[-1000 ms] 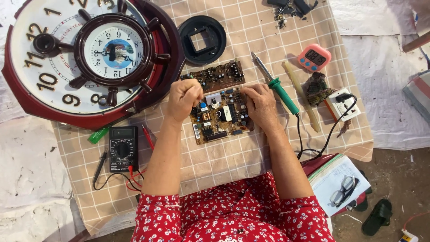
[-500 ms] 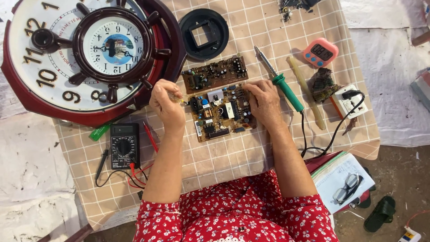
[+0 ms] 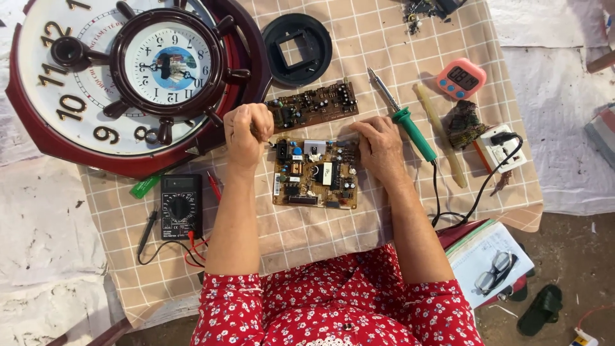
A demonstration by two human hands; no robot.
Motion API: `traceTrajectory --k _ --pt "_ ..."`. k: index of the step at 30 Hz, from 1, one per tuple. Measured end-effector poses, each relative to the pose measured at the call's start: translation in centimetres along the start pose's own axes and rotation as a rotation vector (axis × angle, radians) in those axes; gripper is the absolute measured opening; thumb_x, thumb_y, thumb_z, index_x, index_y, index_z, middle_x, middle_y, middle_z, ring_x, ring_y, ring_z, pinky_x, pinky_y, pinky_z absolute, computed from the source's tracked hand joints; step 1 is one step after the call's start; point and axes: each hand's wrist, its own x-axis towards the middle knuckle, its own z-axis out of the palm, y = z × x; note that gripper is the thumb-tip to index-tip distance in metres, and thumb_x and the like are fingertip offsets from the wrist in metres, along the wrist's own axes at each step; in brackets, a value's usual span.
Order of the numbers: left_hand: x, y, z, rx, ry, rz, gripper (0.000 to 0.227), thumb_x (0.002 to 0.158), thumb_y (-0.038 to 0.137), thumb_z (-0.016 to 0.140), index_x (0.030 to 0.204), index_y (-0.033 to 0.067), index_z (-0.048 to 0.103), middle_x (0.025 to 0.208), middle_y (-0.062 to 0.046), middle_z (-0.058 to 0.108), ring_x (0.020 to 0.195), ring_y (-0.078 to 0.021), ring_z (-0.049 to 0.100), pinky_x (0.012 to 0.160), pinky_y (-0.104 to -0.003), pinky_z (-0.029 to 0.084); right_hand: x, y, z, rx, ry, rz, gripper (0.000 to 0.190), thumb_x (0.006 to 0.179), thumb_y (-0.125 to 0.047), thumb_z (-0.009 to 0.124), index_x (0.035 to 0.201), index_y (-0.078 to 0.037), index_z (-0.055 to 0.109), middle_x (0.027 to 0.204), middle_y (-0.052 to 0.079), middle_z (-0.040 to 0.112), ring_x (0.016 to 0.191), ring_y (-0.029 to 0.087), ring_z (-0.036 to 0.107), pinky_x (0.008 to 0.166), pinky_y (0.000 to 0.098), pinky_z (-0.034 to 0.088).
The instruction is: The person uses a multimeter to test a circuit board, then uses a screwdriver to remove a component. They subsequently use a soldering iron to work on the board, followed by using a screwdriver again to adjust components.
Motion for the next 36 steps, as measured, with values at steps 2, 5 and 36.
traceTrajectory --k 2,5,36 --pt "-0.1 -0.1 -0.2 -0.021 -0.009 -0.010 0.050 0.091 0.021 0.035 0.044 0.0073 0.039 0.036 -0.003 0.029 0.029 -0.0101 0.031 0.034 -0.018 0.029 0.0 0.1 0.1 0.000 -0.002 0.003 0.021 0.076 -0.004 0.055 0.090 -0.018 0.062 0.079 0.003 0.054 0.080 0.023 0.053 0.069 0.0298 0.041" --pt "-0.7 -0.2 0.0 0.060 -0.005 0.006 0.048 0.092 0.021 0.035 0.046 0.0081 0.040 0.037 -0.003 0.031 0.031 -0.0104 0.032 0.035 -0.018 0.028 -0.2 0.2 0.3 0.002 0.011 0.001 0.020 0.076 -0.005 0.055 0.090 -0.018 0.062 0.079 0.003 0.054 0.080 0.023 0.053 0.069 0.0297 0.041" --pt "-3.0 -2.3 1.5 0.416 -0.040 -0.016 0.040 0.084 0.015 0.039 0.044 0.0082 0.042 0.036 -0.004 0.033 0.035 -0.0118 0.030 0.037 -0.021 0.027 -0.4 0.4 0.6 0.144 -0.067 0.012 0.014 0.079 -0.008 0.055 0.090 -0.014 0.062 0.075 0.008 0.055 0.077 0.028 0.056 0.069 0.0345 0.045"
